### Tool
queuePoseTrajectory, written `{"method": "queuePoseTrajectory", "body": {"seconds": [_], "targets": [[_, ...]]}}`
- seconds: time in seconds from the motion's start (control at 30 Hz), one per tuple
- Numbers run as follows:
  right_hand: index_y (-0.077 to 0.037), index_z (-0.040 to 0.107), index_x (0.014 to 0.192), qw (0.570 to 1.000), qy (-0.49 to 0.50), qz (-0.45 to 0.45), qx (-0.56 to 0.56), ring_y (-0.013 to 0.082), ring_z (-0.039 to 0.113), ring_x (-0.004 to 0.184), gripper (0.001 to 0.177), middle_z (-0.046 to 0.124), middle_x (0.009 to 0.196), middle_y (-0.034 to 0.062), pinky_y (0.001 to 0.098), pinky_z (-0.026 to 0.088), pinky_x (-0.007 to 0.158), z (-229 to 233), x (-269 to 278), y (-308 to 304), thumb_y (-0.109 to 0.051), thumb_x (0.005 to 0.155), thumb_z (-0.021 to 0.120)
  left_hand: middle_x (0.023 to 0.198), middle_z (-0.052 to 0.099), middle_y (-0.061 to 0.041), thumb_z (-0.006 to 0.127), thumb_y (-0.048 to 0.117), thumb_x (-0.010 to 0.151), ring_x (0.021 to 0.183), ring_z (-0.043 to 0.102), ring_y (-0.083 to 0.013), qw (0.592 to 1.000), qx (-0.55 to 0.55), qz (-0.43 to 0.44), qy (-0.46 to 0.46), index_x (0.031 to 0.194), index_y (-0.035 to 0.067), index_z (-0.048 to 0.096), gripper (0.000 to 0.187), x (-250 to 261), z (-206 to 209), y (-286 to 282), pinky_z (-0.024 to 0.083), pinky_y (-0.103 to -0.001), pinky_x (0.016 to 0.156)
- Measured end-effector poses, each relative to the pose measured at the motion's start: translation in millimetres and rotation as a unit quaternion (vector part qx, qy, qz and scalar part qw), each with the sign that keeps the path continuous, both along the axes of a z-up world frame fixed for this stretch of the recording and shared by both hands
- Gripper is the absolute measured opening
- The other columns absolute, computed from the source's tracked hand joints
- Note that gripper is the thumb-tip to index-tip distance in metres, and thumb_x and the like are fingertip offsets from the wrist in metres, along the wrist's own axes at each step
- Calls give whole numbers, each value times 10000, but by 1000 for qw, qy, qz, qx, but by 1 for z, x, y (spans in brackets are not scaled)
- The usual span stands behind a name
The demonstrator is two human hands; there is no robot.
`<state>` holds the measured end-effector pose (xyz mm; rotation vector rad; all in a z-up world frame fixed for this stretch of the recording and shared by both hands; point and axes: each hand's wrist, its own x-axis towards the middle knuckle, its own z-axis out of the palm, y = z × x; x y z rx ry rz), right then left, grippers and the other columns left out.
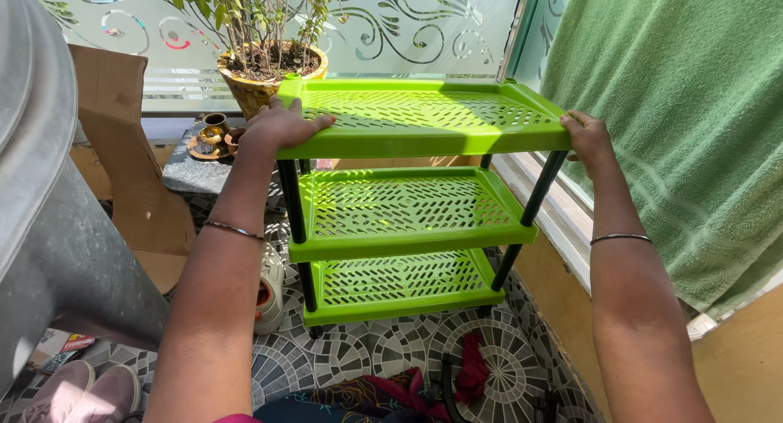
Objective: The person assembles a three-tier green plastic plant stand by inserting black vertical poles into the shelves and attaching two black handles to the top tier.
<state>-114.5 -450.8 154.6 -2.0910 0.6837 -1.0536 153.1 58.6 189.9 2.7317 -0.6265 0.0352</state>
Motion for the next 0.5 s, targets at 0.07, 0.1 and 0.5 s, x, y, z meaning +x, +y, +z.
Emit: {"method": "queuePoseTrajectory", "body": {"seconds": [0.07, 0.1, 0.5], "targets": [[-30, 678, 1319, 994, -104, 38, -13, 224, 706, 971, 478, 736, 1146, 187, 335, 563, 862, -10, 2, 2, -320, 941, 665, 1719, 75, -167, 389, 879, 831, 1546, 236, -390, 1000, 4, 7, -5, 1656, 227, 172, 1074, 0, 0, 9, 213, -571, 1237], [-19, 690, 1305, 992, -117, 27, -43, 220, 710, 985, 466, 738, 1153, 193, 324, 552, 882, -15, 3, 2, -310, 941, 674, 1721, 98, -152, 384, 878, 826, 1546, 256, -375, 1000, 12, 13, -11, 1657, 234, 178, 1072, -1, 1, 12, 222, -582, 1234], [-13, 698, 1290, 987, -115, -32, -104, 257, 731, 939, 420, 755, 1083, 236, 333, 542, 877, -30, -3, 14, -257, 971, 572, 1579, 413, -202, 432, 858, 842, 1420, 437, -420, 995, -20, 18, -93, 1595, 209, 406, 994, 1, -7, 28, 367, -566, 1130]]}}
